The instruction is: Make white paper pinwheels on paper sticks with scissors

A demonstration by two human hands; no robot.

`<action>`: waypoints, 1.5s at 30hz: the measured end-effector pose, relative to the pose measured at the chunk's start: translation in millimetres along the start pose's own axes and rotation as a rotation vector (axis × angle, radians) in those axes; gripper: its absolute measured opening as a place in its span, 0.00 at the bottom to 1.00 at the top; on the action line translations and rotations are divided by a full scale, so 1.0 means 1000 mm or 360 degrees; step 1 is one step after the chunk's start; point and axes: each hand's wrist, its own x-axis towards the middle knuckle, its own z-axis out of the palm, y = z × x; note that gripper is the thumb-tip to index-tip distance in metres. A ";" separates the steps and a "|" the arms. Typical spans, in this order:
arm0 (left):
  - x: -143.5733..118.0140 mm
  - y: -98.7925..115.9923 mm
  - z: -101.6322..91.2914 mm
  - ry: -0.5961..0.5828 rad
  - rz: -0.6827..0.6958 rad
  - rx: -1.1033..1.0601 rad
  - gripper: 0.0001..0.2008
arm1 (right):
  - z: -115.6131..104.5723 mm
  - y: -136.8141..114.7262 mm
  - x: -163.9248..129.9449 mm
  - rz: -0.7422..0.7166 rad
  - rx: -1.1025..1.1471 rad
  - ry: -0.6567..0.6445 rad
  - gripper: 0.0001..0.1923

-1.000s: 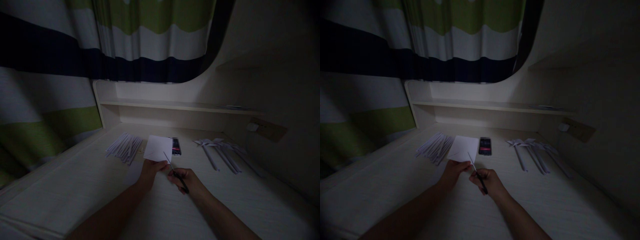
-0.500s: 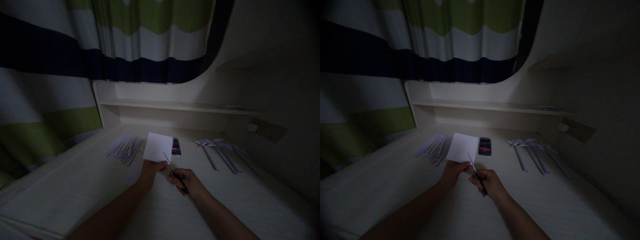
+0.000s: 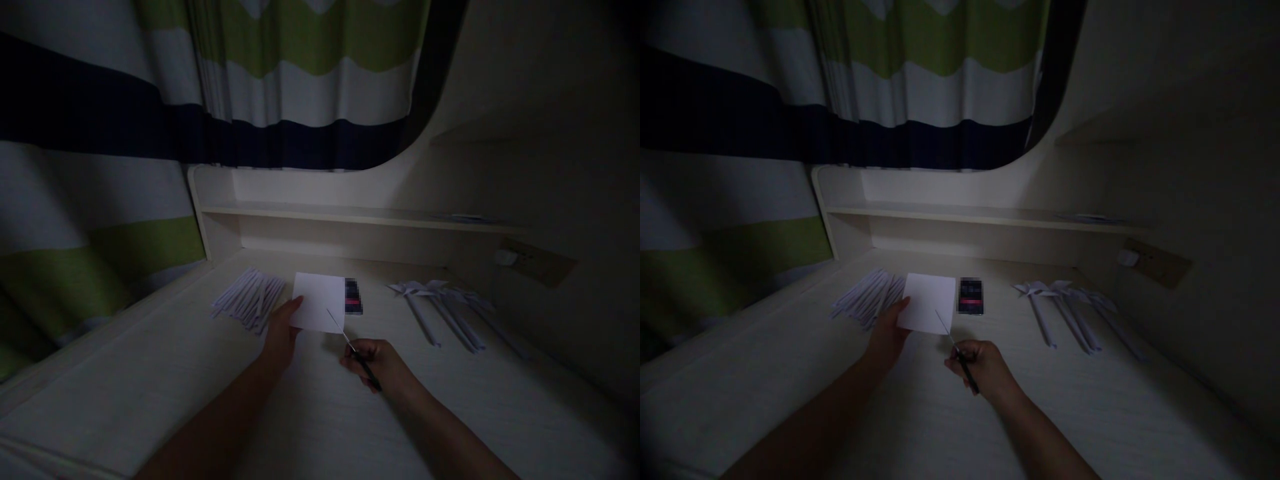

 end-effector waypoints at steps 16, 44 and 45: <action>0.006 0.000 -0.003 -0.0303 -0.0038 0.0071 0.16 | -0.004 0.006 0.004 -0.0028 -0.0088 -0.0099 0.11; 0.007 -0.004 -0.006 -0.0299 -0.0030 0.0134 0.15 | -0.002 0.002 0.001 0.0014 -0.0070 -0.0128 0.10; 0.007 -0.004 -0.006 -0.0301 -0.0028 0.0135 0.15 | -0.002 0.002 0.001 0.0005 -0.0055 -0.0134 0.10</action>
